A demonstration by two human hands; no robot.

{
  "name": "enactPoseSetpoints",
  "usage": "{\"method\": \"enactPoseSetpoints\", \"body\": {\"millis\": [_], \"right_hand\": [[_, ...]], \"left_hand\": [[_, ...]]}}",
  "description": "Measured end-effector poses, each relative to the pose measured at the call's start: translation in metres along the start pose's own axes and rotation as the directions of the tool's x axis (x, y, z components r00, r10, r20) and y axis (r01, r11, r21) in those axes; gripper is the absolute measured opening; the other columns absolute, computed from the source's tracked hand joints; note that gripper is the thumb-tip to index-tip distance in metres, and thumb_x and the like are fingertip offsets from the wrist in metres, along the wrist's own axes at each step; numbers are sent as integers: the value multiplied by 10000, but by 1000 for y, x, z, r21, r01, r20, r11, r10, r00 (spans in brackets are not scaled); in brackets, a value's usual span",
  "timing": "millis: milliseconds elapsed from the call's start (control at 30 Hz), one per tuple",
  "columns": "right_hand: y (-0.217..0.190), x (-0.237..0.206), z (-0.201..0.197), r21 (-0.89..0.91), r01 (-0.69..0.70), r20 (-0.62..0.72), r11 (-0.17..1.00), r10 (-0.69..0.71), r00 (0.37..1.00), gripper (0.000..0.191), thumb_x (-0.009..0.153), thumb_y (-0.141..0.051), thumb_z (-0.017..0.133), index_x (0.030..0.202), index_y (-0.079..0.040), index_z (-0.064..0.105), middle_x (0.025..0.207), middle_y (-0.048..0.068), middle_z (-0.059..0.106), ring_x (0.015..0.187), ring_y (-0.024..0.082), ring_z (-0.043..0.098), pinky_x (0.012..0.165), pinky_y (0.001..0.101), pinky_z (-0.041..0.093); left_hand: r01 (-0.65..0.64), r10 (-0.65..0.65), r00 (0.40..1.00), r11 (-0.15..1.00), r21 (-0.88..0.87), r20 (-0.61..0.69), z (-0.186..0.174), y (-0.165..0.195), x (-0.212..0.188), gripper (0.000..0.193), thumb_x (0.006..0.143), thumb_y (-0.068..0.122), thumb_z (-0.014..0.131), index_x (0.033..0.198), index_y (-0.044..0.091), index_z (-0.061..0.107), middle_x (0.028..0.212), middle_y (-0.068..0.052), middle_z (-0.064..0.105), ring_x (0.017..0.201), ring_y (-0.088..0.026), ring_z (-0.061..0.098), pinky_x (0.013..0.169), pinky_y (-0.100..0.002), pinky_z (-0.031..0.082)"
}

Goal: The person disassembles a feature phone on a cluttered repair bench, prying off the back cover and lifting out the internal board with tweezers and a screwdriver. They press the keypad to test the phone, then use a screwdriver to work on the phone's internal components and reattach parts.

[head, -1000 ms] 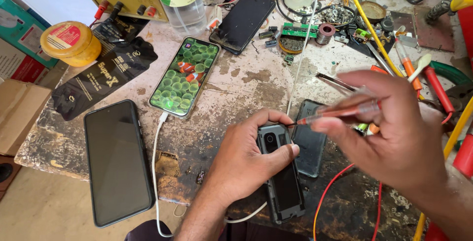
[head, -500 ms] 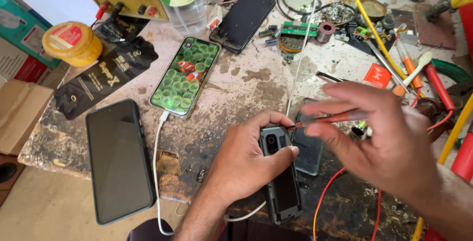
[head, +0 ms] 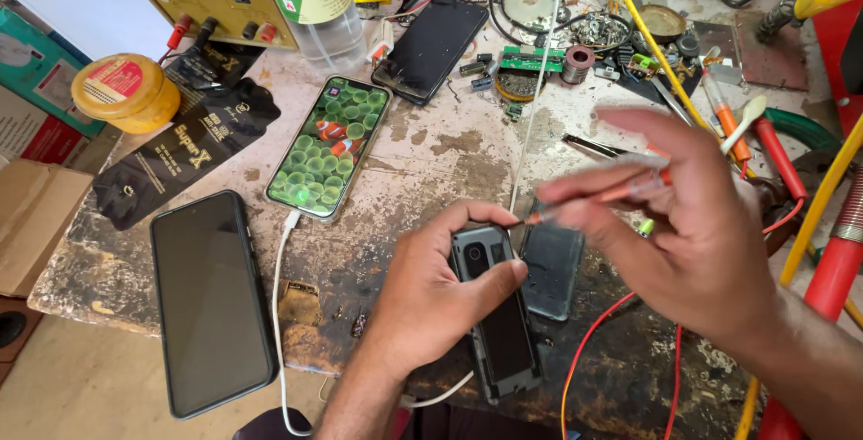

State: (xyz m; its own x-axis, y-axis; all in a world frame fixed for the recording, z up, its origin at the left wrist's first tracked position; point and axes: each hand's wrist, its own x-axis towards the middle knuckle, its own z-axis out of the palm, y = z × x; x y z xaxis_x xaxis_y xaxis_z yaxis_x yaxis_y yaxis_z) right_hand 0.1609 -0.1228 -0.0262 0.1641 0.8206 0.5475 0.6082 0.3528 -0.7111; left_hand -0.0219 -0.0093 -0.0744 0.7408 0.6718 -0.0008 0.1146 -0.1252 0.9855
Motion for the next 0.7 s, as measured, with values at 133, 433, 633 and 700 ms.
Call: {"method": "enactPoseSetpoints", "body": {"millis": [133, 433, 633, 700], "right_hand": [[1, 11, -1, 655, -165, 5, 737, 215, 977, 401, 1129, -206, 667, 1453, -73, 472, 850, 56, 720, 775, 126, 709, 723, 274, 584], [-3, 4, 12, -569, -476, 227, 670, 685, 693, 276, 752, -366, 841, 862, -118, 795, 621, 43, 718, 562, 173, 679, 551, 371, 540], [-2, -2, 19, -658, -341, 277, 671, 637, 719, 265, 777, -343, 813, 869, -96, 777, 675, 107, 715, 665, 274, 725, 635, 423, 551], [-3, 0, 20, -692, -265, 318, 671, 613, 723, 270, 816, -342, 796, 885, -84, 757, 679, 128, 701, 693, 309, 704, 640, 441, 535]], "left_hand": [[-65, 29, 983, 979, -194, -182, 1, -8, 0, 312, 859, 97, 791, 1149, 90, 677, 868, -28, 667, 737, -59, 612, 642, -257, 537], [-273, 85, 888, 888, -369, -451, -3, -19, 1, 380, 939, -22, 641, 1302, 43, 547, 1083, -108, 754, 931, -95, 670, 836, -258, 554], [-298, 61, 882, 840, -453, -467, -3, -22, 1, 393, 933, -31, 660, 1297, 51, 535, 1125, -122, 751, 961, -103, 677, 869, -267, 562], [-292, 65, 890, 841, -455, -450, -3, -21, 1, 411, 928, -34, 671, 1303, 54, 528, 1133, -122, 750, 959, -104, 674, 867, -267, 562]]}}
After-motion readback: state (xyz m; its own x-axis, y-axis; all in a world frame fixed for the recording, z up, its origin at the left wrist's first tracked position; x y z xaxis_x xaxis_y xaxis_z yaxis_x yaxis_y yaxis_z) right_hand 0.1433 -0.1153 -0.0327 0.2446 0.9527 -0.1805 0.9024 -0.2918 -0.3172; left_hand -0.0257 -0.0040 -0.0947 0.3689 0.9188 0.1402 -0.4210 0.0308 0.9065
